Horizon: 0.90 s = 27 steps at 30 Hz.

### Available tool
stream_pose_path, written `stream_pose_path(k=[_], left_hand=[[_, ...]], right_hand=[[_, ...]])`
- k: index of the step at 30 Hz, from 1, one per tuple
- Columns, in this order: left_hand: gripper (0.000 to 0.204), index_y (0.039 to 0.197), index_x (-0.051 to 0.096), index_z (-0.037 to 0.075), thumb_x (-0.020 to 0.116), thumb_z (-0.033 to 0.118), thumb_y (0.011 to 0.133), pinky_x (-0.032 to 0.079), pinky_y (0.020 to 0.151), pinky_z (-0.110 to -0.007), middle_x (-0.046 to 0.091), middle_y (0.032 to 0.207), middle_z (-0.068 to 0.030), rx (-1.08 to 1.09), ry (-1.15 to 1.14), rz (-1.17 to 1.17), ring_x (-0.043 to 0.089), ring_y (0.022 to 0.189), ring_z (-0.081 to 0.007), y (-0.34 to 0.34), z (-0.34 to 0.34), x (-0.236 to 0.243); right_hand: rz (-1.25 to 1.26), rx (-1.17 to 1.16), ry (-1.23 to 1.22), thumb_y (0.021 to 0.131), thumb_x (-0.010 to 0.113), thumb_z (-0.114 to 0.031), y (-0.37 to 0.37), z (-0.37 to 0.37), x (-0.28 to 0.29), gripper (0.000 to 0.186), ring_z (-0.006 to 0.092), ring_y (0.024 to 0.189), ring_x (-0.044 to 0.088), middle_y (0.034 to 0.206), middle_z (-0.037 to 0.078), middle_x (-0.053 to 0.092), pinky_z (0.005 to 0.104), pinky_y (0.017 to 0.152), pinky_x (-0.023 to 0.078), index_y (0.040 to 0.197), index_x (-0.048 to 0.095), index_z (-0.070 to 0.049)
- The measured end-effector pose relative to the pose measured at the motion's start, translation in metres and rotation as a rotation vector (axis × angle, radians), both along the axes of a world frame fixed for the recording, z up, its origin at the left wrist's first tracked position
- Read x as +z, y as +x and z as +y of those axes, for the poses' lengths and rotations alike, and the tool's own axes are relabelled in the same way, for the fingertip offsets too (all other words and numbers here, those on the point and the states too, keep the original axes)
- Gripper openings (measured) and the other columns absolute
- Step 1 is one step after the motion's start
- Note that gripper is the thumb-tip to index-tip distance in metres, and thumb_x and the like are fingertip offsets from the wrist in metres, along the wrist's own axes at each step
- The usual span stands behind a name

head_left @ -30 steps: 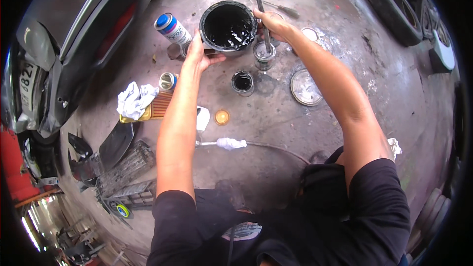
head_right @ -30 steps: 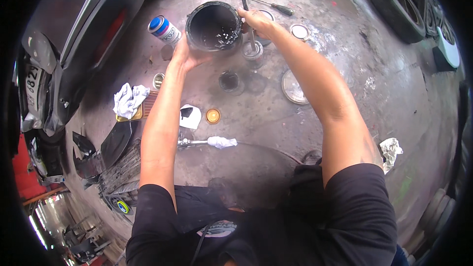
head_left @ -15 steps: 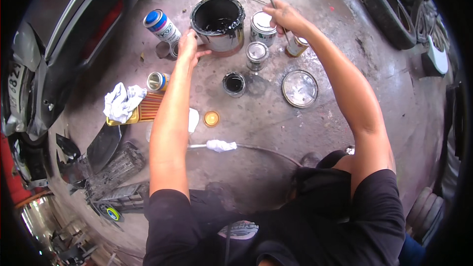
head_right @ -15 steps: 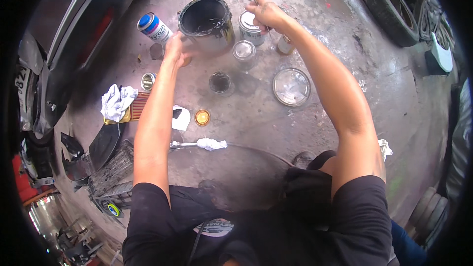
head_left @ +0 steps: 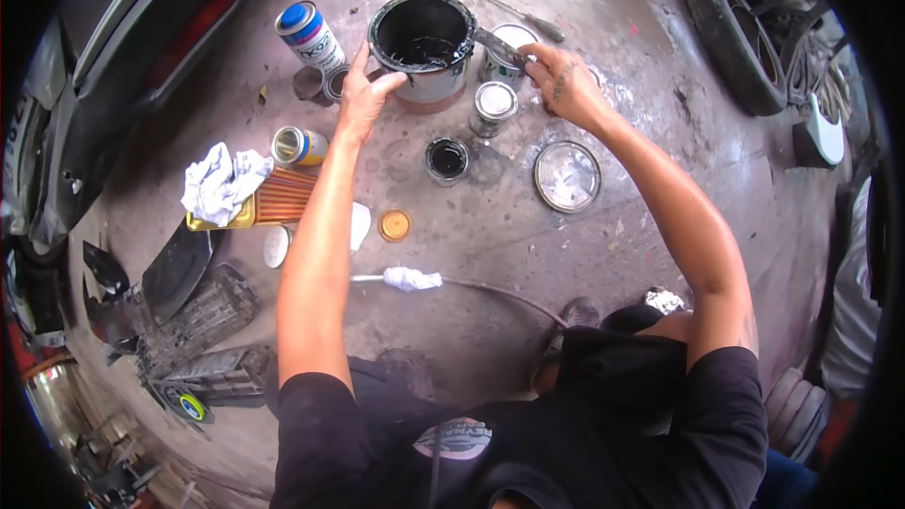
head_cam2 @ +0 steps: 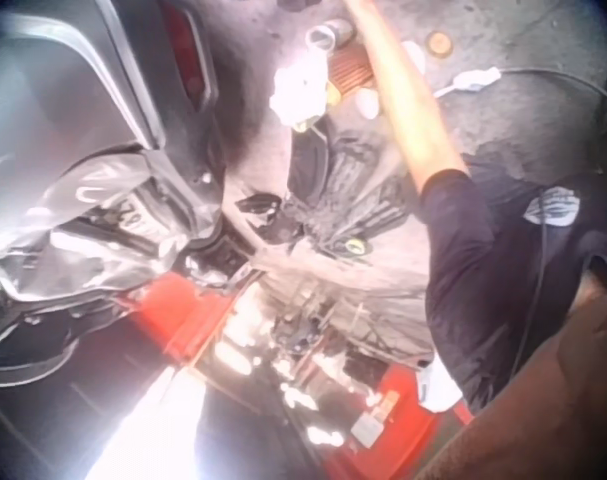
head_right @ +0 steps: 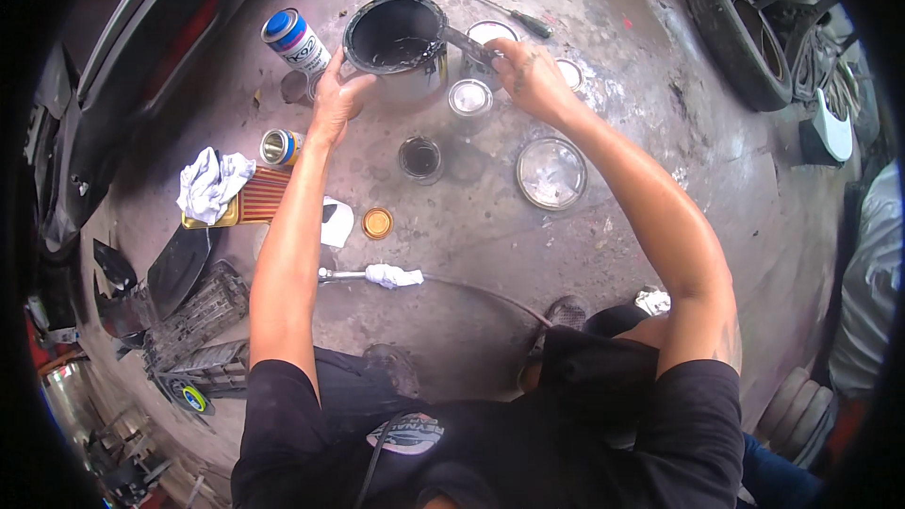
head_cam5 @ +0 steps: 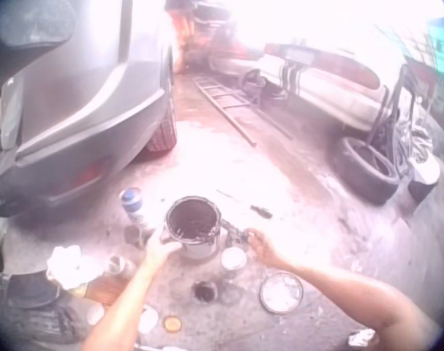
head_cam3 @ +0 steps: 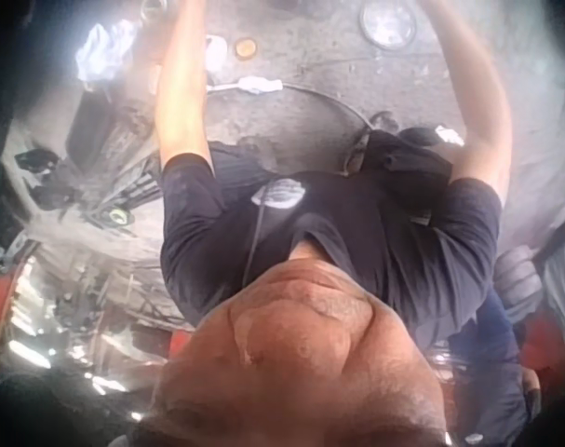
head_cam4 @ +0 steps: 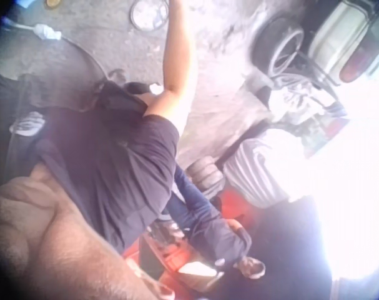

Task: The person prepares a paint mixture in a workshop. They open several paint cans, pour a dark liquid from a large container into a smaller can, and stir the contents with a stick. The person also handles a spray gun and wipes it with a cloth.

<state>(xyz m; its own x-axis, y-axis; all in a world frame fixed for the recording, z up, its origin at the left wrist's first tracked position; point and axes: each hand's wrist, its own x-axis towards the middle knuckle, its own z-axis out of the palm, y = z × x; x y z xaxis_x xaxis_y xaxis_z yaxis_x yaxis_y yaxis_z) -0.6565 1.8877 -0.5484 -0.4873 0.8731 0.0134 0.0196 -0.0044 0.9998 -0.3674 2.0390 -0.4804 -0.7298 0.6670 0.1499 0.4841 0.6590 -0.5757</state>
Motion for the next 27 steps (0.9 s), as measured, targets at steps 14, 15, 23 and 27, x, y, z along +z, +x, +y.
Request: stream_pose_path(k=[14,15,23,27], left_hand=[[0.139,0.160,0.014,-0.004,0.101,0.029,0.057,0.028,0.124,-0.044,0.032,0.158,-0.0276,0.216,0.065,0.504,0.031,0.149,-0.0394,0.015,0.019,-0.036],[0.137,0.159,0.017,-0.004,0.101,0.028,0.057,0.030,0.123,-0.045,0.035,0.156,-0.0271,0.226,0.101,0.503,0.034,0.147,-0.0395,0.016,0.020,-0.036],[0.120,0.149,0.034,-0.005,0.101,0.027,0.054,0.040,0.113,-0.046,0.047,0.139,-0.0221,0.251,0.181,0.587,0.046,0.132,-0.0396,0.017,0.018,-0.029],[0.119,0.147,0.036,-0.005,0.101,0.027,0.053,0.041,0.112,-0.046,0.048,0.137,-0.0217,0.307,0.166,0.612,0.047,0.131,-0.0399,0.017,0.017,-0.030]], right_hand=[[-0.148,0.046,0.470,0.094,0.056,-0.006,-0.027,-0.014,-0.006,0.031,0.0394,0.082,0.070,0.091,0.017,0.069,0.0493,0.072,0.055,0.124,0.066,-0.009],[-0.175,0.014,0.459,0.095,0.057,-0.006,-0.028,-0.020,-0.006,0.034,0.0399,0.084,0.069,0.095,0.017,0.069,0.0494,0.074,0.055,0.128,0.066,-0.010],[-0.229,-0.074,0.445,0.091,0.056,-0.005,-0.039,-0.064,-0.006,0.044,0.0383,0.081,0.072,0.098,0.017,0.071,0.0477,0.071,0.058,0.134,0.063,-0.005],[-0.190,-0.155,0.432,0.092,0.057,-0.003,-0.055,-0.080,-0.008,0.037,0.0405,0.084,0.071,0.099,0.021,0.071,0.0498,0.074,0.057,0.128,0.066,-0.005]])
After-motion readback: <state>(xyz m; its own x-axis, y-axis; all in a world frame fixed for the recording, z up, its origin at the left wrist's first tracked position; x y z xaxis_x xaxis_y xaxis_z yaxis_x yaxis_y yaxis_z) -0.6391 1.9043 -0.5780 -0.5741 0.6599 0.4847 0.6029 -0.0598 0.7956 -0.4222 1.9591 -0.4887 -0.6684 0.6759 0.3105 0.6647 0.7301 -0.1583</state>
